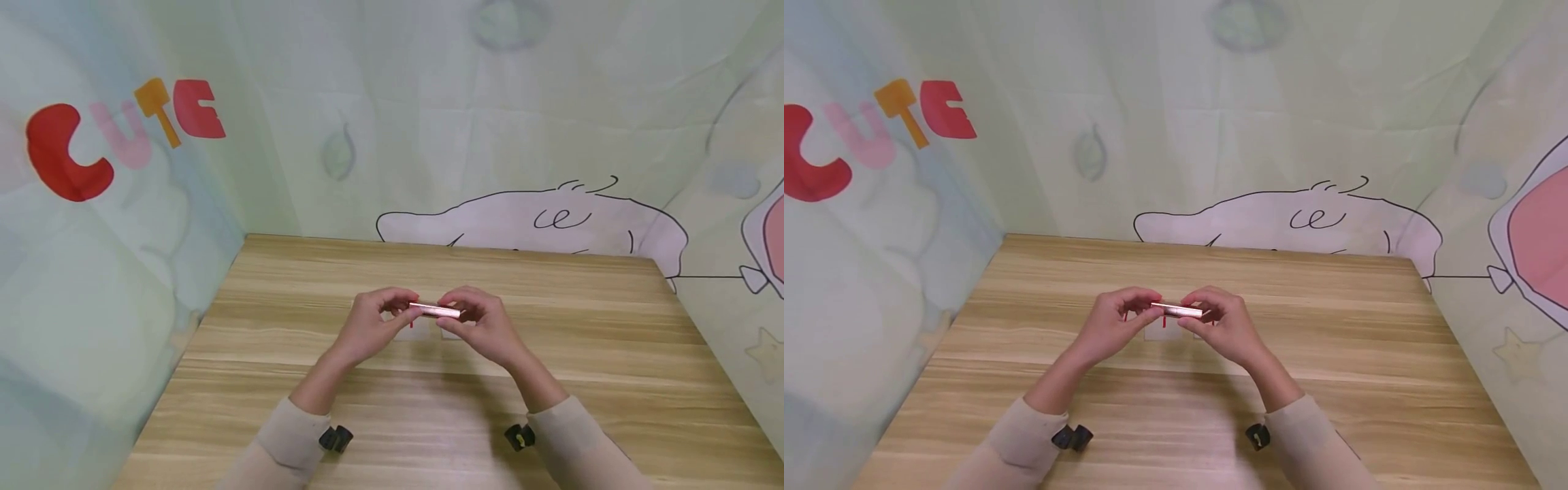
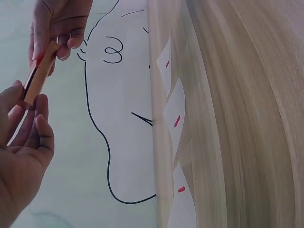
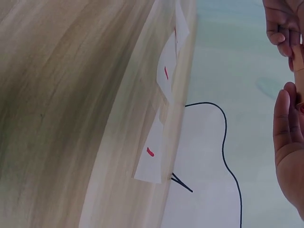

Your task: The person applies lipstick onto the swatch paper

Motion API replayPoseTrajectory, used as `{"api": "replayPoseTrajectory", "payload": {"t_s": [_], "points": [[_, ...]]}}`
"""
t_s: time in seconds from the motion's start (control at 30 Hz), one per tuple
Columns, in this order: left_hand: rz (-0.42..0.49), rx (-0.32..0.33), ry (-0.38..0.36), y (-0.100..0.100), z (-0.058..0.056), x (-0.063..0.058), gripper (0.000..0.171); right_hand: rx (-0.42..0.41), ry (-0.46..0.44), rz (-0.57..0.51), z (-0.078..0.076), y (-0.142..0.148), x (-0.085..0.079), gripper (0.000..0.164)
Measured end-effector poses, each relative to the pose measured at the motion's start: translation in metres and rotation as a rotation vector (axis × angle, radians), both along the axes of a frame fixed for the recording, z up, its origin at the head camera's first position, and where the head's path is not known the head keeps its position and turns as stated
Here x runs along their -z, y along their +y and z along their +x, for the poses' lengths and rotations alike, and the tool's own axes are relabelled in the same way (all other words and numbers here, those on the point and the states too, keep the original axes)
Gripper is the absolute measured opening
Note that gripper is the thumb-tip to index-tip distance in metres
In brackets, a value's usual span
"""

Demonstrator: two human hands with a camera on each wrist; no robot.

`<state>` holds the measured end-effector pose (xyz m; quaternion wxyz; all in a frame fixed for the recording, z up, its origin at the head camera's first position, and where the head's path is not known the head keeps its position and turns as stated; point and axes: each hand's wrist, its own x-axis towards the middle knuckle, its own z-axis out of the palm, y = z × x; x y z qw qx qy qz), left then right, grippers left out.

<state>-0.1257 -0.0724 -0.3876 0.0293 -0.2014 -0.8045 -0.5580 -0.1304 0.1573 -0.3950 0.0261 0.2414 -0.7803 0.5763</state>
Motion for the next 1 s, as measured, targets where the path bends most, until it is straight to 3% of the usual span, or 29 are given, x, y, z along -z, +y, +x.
{"api": "replayPoseTrajectory", "payload": {"t_s": [0.1, 0.27, 0.4, 0.7, 1.0], "points": [[0.059, -0.008, -0.005, 0.003, 0.0, 0.001, 0.024, 0.003, -0.031, -0.011, 0.001, -0.001, 0.002, 0.023], [0.16, -0.031, -0.082, 0.01, 0.002, 0.001, 0.029, 0.014, -0.067, -0.01, 0.004, -0.004, 0.003, 0.025], [0.186, -0.041, -0.101, 0.014, 0.003, -0.001, 0.034, 0.028, -0.07, -0.01, 0.005, -0.005, 0.004, 0.026], [0.172, -0.002, -0.053, 0.021, 0.002, -0.007, 0.034, 0.025, -0.074, 0.001, 0.006, -0.003, 0.007, 0.024], [0.14, 0.054, -0.036, 0.031, 0.001, -0.011, 0.032, 0.029, -0.004, 0.042, 0.006, 0.001, 0.01, 0.025]]}}
